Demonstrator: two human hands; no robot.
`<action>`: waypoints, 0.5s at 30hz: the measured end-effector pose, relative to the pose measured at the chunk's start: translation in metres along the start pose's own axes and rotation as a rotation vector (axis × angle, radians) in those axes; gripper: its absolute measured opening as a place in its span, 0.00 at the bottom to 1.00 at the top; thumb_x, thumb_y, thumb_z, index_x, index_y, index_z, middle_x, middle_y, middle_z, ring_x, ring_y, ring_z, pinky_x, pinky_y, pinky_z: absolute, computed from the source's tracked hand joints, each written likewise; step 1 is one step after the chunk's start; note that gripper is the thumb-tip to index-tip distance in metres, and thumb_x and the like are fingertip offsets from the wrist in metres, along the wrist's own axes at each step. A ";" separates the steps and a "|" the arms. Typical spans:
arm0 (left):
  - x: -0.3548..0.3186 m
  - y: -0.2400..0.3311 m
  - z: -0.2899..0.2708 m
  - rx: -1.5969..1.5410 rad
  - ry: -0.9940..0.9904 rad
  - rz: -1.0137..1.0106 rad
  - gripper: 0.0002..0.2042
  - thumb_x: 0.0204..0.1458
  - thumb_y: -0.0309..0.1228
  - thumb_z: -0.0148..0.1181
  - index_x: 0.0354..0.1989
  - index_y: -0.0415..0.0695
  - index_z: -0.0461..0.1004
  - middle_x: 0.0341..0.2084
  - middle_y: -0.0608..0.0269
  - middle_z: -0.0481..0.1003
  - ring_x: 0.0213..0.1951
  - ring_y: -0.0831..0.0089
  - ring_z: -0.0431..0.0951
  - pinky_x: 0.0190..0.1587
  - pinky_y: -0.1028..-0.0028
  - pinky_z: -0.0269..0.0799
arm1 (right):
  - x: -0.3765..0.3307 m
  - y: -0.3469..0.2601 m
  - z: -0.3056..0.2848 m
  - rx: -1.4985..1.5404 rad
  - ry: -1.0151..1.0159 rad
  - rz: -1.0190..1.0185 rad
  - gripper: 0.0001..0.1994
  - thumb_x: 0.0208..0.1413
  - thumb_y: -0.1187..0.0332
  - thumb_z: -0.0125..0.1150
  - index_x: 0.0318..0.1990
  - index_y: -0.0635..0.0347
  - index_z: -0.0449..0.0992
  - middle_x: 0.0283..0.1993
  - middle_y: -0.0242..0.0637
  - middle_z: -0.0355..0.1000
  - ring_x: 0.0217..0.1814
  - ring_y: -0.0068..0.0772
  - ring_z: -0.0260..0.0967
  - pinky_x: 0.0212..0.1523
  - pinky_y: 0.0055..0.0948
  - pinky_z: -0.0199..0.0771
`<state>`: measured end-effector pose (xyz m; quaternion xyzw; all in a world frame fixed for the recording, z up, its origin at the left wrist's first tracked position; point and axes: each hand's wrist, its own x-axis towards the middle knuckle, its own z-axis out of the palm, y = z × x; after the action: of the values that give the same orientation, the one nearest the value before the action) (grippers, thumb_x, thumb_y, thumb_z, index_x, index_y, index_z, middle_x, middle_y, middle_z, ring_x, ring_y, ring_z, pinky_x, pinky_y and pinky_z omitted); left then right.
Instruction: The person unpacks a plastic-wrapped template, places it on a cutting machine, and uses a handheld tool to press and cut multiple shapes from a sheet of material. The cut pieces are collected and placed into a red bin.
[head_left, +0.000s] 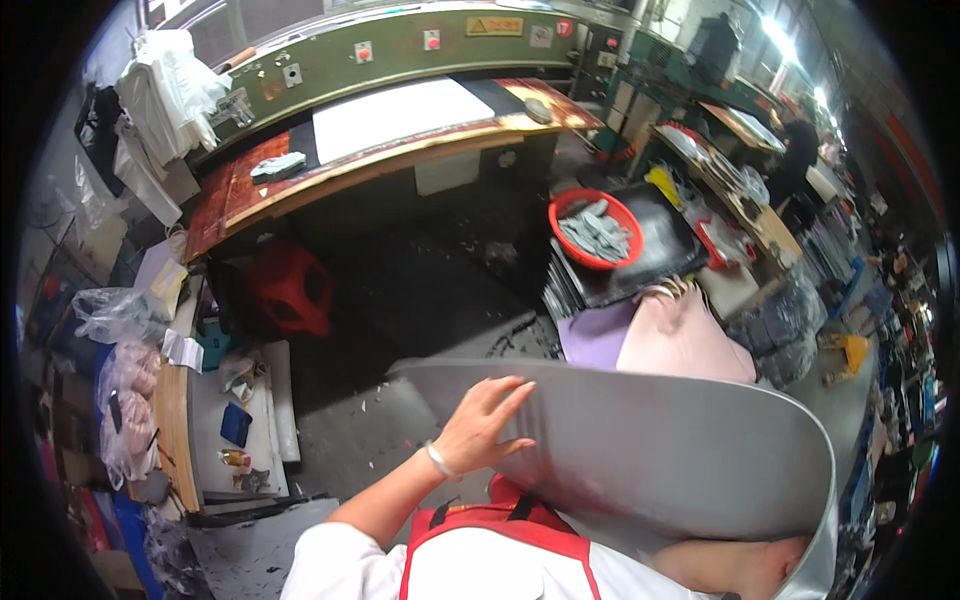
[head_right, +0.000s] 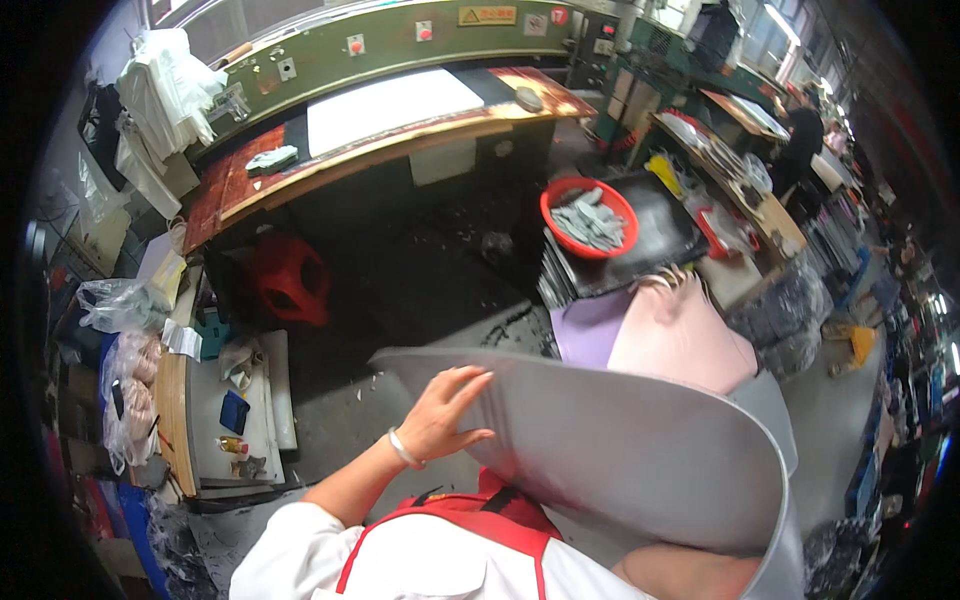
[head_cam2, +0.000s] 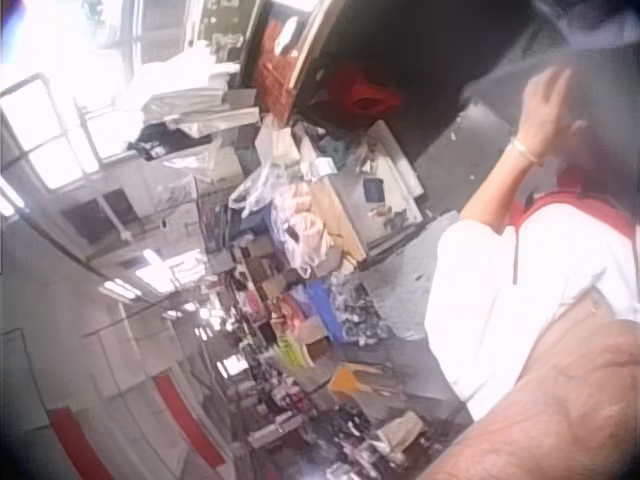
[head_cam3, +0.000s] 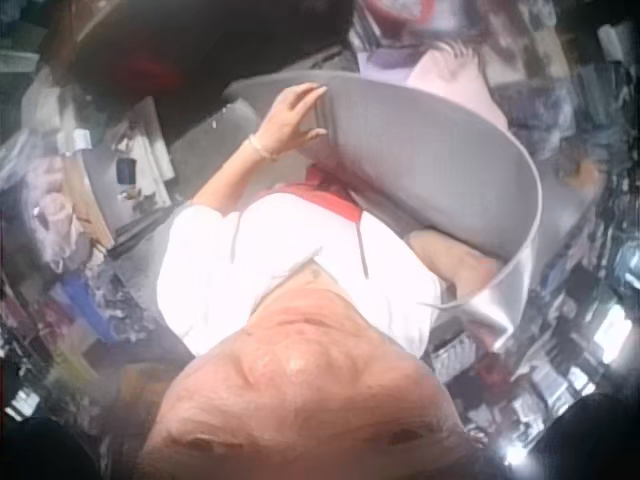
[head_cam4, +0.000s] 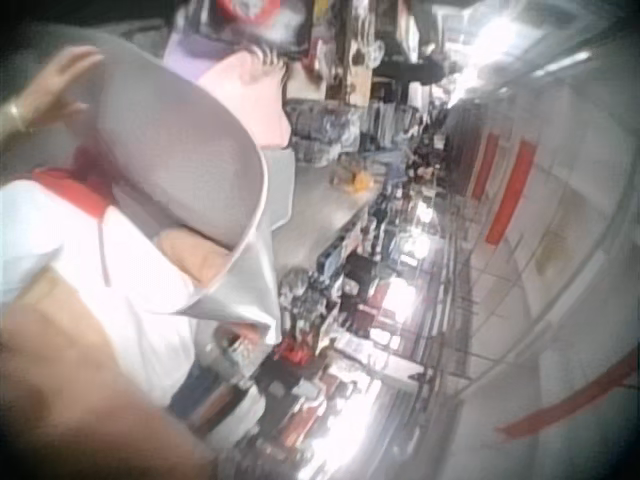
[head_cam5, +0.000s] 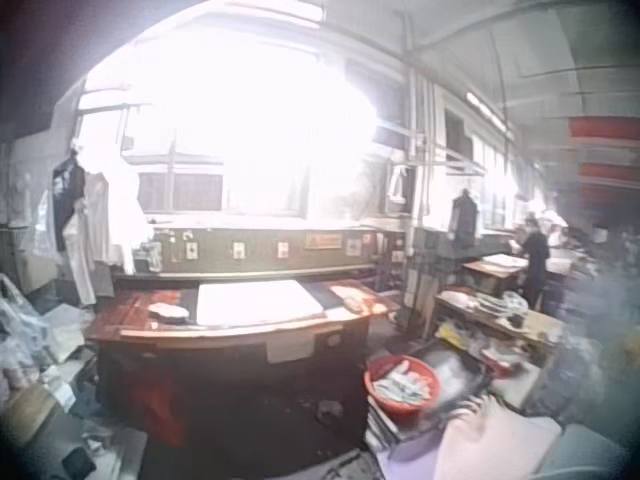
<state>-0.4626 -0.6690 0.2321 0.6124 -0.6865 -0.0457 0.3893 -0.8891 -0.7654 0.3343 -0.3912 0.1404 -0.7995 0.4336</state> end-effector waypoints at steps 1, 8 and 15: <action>-0.005 -0.015 -0.010 0.064 0.131 -0.084 0.41 0.39 0.38 0.72 0.63 0.42 0.59 0.55 0.49 0.63 0.55 0.51 0.65 0.58 0.53 0.62 | 0.009 0.017 0.015 0.048 -0.032 0.011 0.28 0.64 0.49 0.39 0.57 0.66 0.65 0.55 0.45 0.69 0.55 0.39 0.67 0.53 0.38 0.68; 0.004 -0.150 -0.036 -0.335 -0.225 -0.564 0.19 0.47 0.32 0.65 0.47 0.38 0.72 0.36 0.54 0.78 0.37 0.65 0.79 0.45 0.68 0.73 | 0.053 0.185 0.099 0.453 -0.203 0.066 0.31 0.64 0.45 0.35 0.58 0.65 0.65 0.56 0.45 0.69 0.56 0.40 0.67 0.54 0.39 0.68; -0.001 -0.239 -0.012 -0.451 0.049 -0.743 0.09 0.55 0.26 0.55 0.26 0.35 0.75 0.16 0.73 0.71 0.24 0.84 0.67 0.25 0.76 0.65 | 0.096 0.386 0.250 0.813 -0.474 0.291 0.34 0.64 0.41 0.30 0.59 0.64 0.64 0.56 0.44 0.69 0.56 0.40 0.67 0.55 0.39 0.67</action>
<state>-0.2626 -0.7218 0.1111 0.7186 -0.3827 -0.3167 0.4866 -0.5077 -1.0390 0.3284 -0.3378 -0.2323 -0.6097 0.6784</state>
